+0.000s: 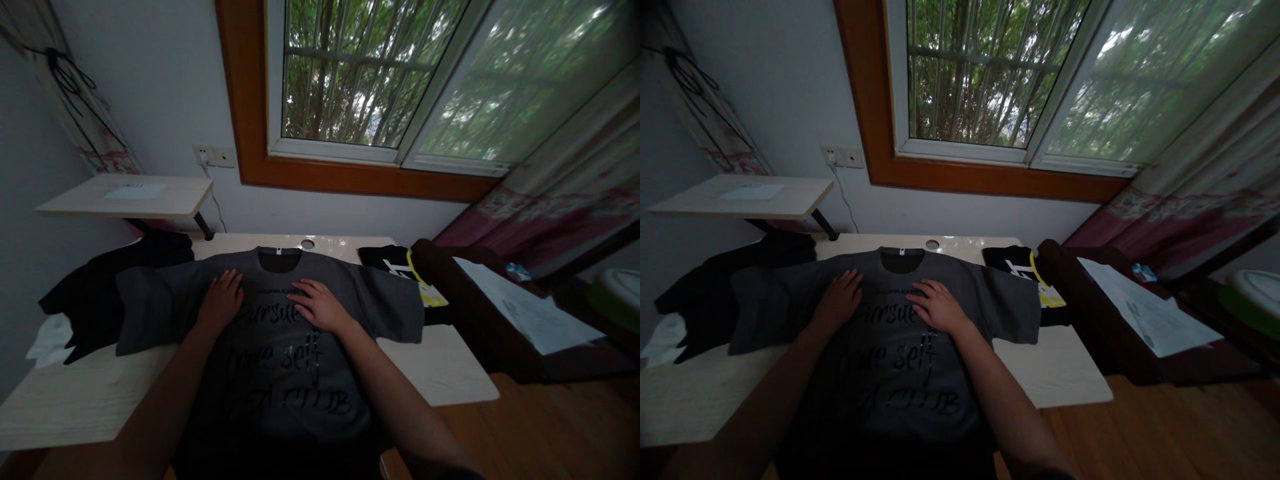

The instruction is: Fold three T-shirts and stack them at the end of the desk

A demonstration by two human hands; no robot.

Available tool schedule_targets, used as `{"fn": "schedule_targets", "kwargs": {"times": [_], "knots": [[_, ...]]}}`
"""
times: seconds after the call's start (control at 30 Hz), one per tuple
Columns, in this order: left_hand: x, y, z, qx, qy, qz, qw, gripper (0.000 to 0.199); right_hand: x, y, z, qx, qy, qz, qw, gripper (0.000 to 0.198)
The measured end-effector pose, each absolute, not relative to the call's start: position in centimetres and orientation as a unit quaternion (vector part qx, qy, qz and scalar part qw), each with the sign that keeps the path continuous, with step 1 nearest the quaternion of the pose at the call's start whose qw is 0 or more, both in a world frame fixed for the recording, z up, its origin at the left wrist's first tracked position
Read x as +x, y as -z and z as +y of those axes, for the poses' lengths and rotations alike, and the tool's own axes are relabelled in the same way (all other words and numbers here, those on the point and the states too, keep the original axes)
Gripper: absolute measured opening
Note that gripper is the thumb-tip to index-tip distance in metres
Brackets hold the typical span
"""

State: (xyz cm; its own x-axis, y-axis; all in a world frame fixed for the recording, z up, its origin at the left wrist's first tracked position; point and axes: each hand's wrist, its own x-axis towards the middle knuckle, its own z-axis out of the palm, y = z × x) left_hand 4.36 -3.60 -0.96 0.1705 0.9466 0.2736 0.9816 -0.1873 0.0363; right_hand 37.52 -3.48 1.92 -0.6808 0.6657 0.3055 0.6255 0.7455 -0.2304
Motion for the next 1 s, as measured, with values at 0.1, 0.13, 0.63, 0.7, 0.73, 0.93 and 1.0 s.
{"fn": "schedule_targets", "kwargs": {"times": [0.1, 0.13, 0.63, 0.7, 0.73, 0.93, 1.0], "knots": [[4.3, 1.0, -3.6, -0.761, 0.119, -0.634, 0.069, 0.05, 37.6, -2.0, -3.5, -0.349, -0.054, -0.916, 0.191, 0.036], [4.3, 1.0, -3.6, -0.761, 0.121, -0.634, 0.066, 0.05, 37.6, -2.0, -3.6, -0.347, -0.054, -0.917, 0.191, 0.036], [3.8, 1.2, -4.8, -0.752, 0.137, -0.641, 0.064, 0.049, 38.3, -0.8, -3.2, -0.378, -0.079, -0.89, 0.242, 0.031], [3.8, 1.1, -5.1, -0.749, 0.132, -0.646, 0.066, 0.048, 38.7, -0.7, -3.1, -0.404, -0.081, -0.875, 0.255, 0.03], [3.8, 1.0, -5.2, -0.748, 0.129, -0.647, 0.067, 0.048, 38.9, -0.7, -3.1, -0.418, -0.081, -0.867, 0.258, 0.031], [4.0, 0.7, -6.1, -0.742, 0.121, -0.654, 0.083, 0.049, 39.6, -0.8, -3.4, -0.465, -0.074, -0.847, 0.246, 0.034], [4.1, 0.6, -6.4, -0.74, 0.121, -0.655, 0.091, 0.049, 39.6, -0.8, -3.5, -0.468, -0.075, -0.846, 0.243, 0.035]]}}
